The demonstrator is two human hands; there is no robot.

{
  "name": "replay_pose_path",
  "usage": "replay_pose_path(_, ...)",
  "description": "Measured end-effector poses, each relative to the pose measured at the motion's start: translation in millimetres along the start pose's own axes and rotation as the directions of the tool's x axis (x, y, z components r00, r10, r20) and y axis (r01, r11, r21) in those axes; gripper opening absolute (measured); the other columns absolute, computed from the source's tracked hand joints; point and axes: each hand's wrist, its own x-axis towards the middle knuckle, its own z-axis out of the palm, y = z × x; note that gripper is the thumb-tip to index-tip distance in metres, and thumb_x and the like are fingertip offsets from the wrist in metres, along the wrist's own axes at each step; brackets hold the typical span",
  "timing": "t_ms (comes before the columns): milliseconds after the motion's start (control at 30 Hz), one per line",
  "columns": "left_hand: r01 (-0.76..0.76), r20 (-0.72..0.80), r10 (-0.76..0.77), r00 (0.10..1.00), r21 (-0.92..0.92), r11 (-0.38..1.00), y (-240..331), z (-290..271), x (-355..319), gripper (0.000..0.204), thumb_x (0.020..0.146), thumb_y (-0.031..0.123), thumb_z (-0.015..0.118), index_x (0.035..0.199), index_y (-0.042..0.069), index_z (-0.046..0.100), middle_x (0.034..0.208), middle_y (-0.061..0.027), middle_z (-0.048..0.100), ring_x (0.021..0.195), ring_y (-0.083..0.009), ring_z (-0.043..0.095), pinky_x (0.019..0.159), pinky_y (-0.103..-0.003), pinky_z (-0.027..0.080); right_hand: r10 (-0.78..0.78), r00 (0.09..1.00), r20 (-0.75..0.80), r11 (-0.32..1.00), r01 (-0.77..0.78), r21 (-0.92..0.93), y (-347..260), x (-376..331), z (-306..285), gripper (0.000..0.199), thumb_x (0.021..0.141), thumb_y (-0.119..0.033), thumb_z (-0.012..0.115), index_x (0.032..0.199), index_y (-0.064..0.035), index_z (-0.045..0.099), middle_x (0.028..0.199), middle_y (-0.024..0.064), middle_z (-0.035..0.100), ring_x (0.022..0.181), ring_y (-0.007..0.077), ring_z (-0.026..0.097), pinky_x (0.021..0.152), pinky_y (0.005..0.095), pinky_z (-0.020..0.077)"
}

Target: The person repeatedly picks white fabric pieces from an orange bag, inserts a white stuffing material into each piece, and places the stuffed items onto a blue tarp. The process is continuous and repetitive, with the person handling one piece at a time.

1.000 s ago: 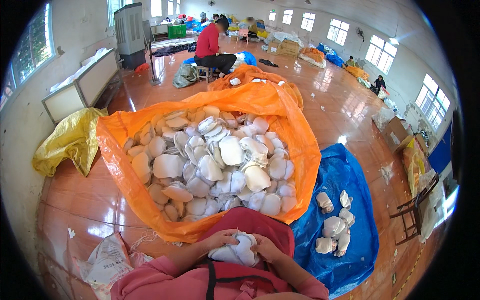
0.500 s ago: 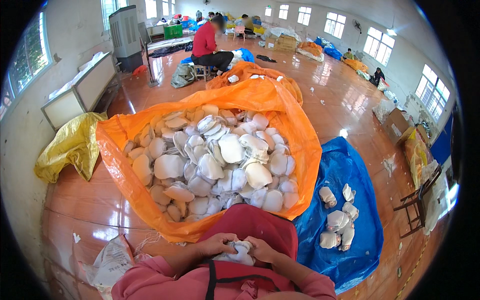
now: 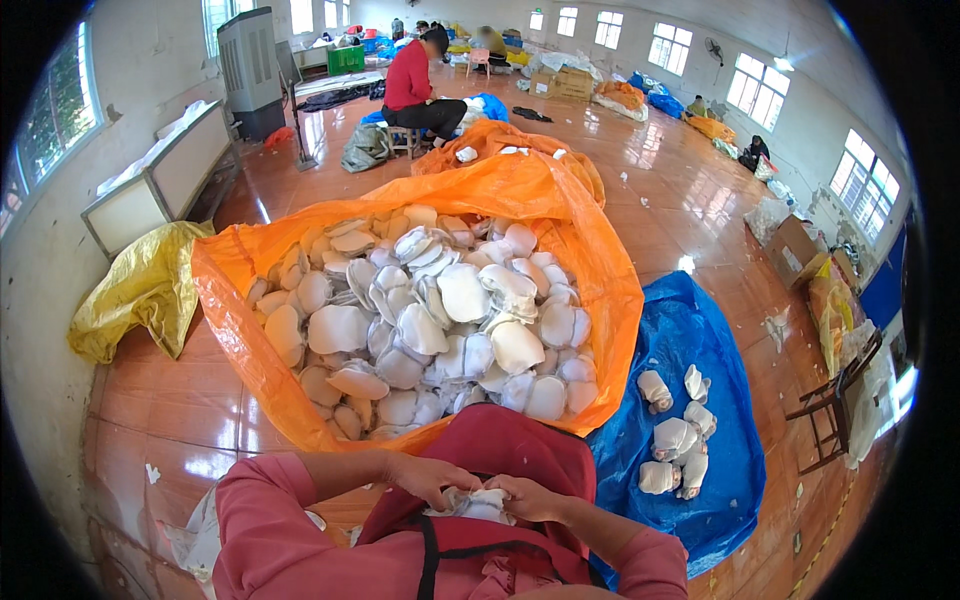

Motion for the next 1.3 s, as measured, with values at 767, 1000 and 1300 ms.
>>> replay_pose_path(767,0.226,-0.144,-0.193,0.971,0.274,0.935,27.7,3.2,21.5,0.062,0.083,0.047,0.066,0.12,0.001,0.049,0.105,-0.023,0.062,0.103,-0.0375,0.059,0.086,-0.042,0.045,0.102,0.99,-0.1,0.994,-0.106,-0.039,21.9,2.7,9.4,0.041,0.08,0.0,0.054,0.12,-0.0058,0.052,0.109,0.0098,0.057,0.103,0.0214,0.056,0.089,0.033,0.0457)
replay_pose_path(1000,0.263,-0.214,-0.173,0.961,0.532,0.805,29.3,14.8,24.1,0.049,0.078,0.033,0.069,0.114,0.003,0.053,0.105,-0.0193,0.062,0.104,-0.0374,0.058,0.086,-0.045,0.045,0.02,1.0,-0.013,0.975,-0.022,-0.222,2.8,0.0,-0.4,0.04,0.081,-0.014,0.063,0.119,-0.006,0.053,0.112,0.0141,0.054,0.112,0.0289,0.05,0.098,0.0373,0.0397)
replay_pose_path(1300,0.035,-0.249,0.021,0.968,0.221,0.975,10.7,-2.2,18.3,0.032,0.078,0.018,0.072,0.103,0.005,0.057,0.101,-0.0088,0.061,0.097,-0.0218,0.058,0.082,-0.035,0.046,0.094,0.97,0.225,0.987,-0.061,-0.15,-52.5,-14.5,-40.3,0.076,0.075,-0.03,0.079,0.135,-0.003,0.041,0.125,0.015,0.049,0.119,0.0277,0.047,0.103,0.0359,0.0375)
